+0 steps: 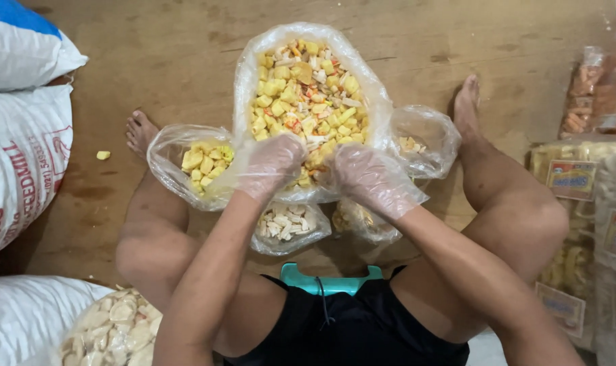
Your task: A person wearing gloves sorts and distributes diced food items from a large central plastic bag into several smaller plastic bags at a fast pace.
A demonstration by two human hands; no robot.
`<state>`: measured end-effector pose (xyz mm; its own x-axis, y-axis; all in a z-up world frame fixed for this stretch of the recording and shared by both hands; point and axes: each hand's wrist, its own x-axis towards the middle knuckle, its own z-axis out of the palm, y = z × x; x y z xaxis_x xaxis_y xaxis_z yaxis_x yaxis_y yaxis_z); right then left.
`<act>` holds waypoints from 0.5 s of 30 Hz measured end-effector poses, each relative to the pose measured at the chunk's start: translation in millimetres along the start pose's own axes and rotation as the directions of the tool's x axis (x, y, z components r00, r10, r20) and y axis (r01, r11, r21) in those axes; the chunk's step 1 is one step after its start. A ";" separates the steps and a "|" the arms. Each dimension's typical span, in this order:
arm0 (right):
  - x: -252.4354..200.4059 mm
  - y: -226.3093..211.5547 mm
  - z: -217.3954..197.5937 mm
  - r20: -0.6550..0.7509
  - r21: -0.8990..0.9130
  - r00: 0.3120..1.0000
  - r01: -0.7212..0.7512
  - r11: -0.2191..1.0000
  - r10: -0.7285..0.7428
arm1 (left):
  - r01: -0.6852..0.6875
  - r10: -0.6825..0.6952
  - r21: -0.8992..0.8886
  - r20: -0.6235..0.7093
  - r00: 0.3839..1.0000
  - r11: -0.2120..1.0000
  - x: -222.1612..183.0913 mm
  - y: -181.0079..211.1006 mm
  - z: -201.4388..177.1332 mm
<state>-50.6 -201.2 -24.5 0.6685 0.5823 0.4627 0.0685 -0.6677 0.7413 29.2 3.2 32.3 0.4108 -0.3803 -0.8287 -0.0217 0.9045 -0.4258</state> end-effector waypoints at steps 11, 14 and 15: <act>68.2 -7.1 -39.4 -0.038 -0.139 0.974 -0.228 0.964 0.225 | -0.044 -0.463 -0.561 0.635 0.619 -0.827 52.0 43.9 -26.1; 69.1 -8.6 -37.0 0.109 0.010 0.967 -0.231 0.973 0.228 | -0.070 -0.544 -0.632 0.601 0.586 -0.772 53.2 52.1 -26.8; 68.0 -8.4 -35.6 0.109 0.011 0.968 -0.230 0.973 0.227 | -0.070 -0.544 -0.631 0.601 0.586 -0.773 67.9 60.8 -39.8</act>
<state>-32.1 -139.5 18.1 0.7435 0.3608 0.5631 -0.0791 -0.7887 0.6097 19.5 24.7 -64.3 0.8001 -0.5988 -0.0361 -0.5871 -0.7939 0.1580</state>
